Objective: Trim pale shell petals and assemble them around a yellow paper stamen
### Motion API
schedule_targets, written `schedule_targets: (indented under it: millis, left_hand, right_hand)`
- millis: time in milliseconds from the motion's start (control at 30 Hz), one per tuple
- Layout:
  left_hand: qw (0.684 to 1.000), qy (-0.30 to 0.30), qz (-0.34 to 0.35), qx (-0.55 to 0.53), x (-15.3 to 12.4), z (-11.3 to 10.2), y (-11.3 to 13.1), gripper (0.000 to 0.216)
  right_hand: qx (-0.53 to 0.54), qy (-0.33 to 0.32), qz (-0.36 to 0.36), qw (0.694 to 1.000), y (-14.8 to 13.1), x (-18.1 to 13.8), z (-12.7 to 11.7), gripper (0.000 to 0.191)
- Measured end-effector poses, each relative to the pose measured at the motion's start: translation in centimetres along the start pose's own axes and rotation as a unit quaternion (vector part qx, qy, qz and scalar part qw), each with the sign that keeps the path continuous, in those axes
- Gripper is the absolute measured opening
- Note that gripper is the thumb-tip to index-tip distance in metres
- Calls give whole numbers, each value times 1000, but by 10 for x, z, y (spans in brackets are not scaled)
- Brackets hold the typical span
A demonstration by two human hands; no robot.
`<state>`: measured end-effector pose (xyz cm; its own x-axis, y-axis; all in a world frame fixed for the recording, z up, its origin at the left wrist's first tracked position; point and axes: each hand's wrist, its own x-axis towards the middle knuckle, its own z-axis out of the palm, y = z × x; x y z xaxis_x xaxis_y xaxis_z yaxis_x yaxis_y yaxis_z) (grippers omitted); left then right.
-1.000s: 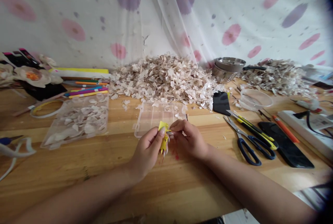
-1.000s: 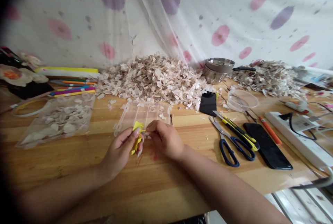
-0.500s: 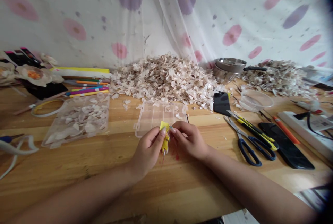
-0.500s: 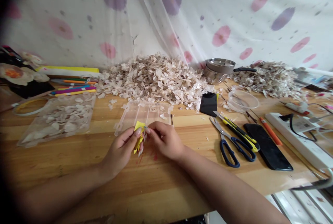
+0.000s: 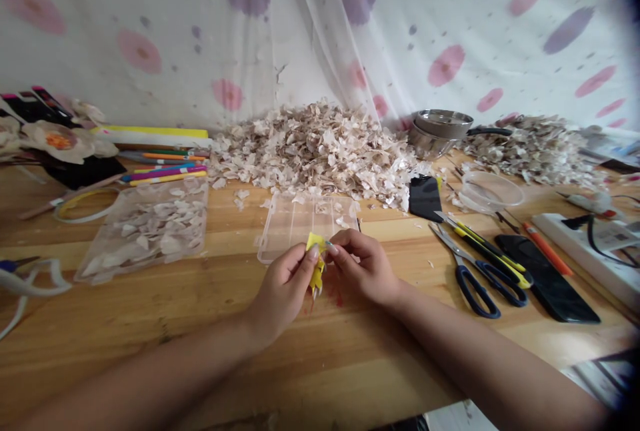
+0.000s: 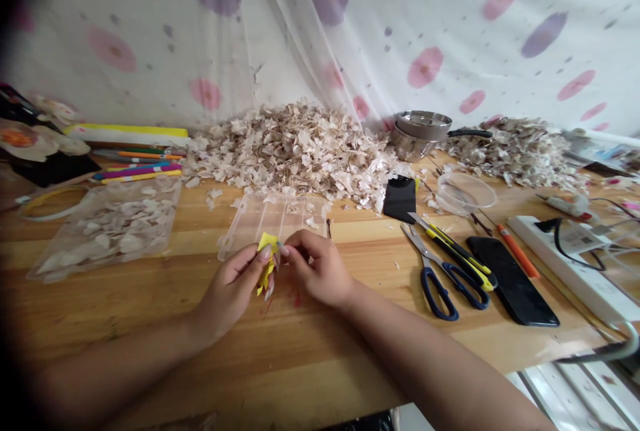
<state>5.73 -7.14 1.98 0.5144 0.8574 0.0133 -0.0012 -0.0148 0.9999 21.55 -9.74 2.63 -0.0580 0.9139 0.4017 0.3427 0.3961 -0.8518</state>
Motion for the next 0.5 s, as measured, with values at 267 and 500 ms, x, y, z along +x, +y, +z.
schedule_targets:
  millis: [267, 500]
  left_hand:
    - [1000, 3, 9, -18, 2, -1, 1, 32]
    - [1000, 9, 20, 2, 1, -2, 2, 31]
  right_hand:
    - [2, -24, -85, 996, 3, 2, -2, 9]
    - [61, -56, 68, 994, 0, 3, -4, 31]
